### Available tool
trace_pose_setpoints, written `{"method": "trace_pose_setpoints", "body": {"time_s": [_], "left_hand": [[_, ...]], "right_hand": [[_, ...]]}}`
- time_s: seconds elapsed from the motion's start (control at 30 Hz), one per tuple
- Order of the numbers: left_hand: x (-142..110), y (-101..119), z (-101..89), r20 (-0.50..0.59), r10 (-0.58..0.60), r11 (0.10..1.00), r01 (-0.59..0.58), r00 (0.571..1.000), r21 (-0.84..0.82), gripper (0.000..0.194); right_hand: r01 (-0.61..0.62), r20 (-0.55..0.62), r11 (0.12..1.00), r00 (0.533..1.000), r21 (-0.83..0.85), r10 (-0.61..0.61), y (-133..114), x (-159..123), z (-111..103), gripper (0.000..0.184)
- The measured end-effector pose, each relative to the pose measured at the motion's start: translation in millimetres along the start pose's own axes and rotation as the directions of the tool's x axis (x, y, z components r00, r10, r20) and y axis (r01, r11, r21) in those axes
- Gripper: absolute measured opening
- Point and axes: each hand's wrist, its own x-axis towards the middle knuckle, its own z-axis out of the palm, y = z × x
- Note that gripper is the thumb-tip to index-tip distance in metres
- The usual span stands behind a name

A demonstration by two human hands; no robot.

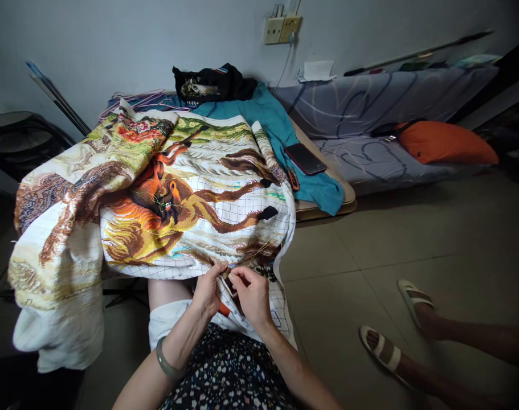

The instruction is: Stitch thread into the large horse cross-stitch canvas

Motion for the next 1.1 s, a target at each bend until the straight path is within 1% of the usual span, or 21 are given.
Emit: {"method": "trace_pose_setpoints", "body": {"time_s": [0.2, 0.37, 0.57, 0.73, 0.87, 1.0, 1.1], "left_hand": [[0, 0, 1.0, 0.01, 0.001, 1.0, -0.001, 1.0, -0.006, 0.017], [0, 0, 2.5, -0.01, 0.039, 0.999, -0.04, 0.999, -0.017, 0.016], [1, -1, 2.1, 0.0, 0.038, 0.999, -0.038, 0.999, -0.024, 0.015], [1, -1, 1.9, -0.002, 0.03, 0.999, -0.03, 1.0, -0.027, 0.017], [0, -1, 1.9, 0.011, -0.005, 1.0, 0.005, 1.0, -0.019, 0.017], [-2, -2, 0.5, 0.019, -0.012, 0.999, 0.013, 1.0, -0.038, 0.019], [-2, -3, -1.1, 0.025, -0.002, 0.998, 0.004, 1.0, -0.06, 0.02]], "right_hand": [[0.025, -0.032, 1.0, 0.999, -0.009, -0.026, 1, -1, 2, 0.013], [0.02, -0.029, 1.0, 0.999, -0.024, -0.021, 1, -1, 4, 0.014], [0.014, -0.044, 1.0, 0.999, -0.014, -0.015, 2, -1, 6, 0.013], [-0.017, -0.067, 1.0, 0.998, 0.005, 0.018, 4, -1, 9, 0.014], [-0.052, -0.066, 0.998, 0.996, 0.026, 0.053, 4, -1, 9, 0.014], [-0.095, -0.026, 0.993, 0.995, 0.065, 0.097, 0, -1, 6, 0.013], [-0.163, 0.01, 0.977, 0.986, 0.134, 0.164, -7, 1, 2, 0.012]]}}
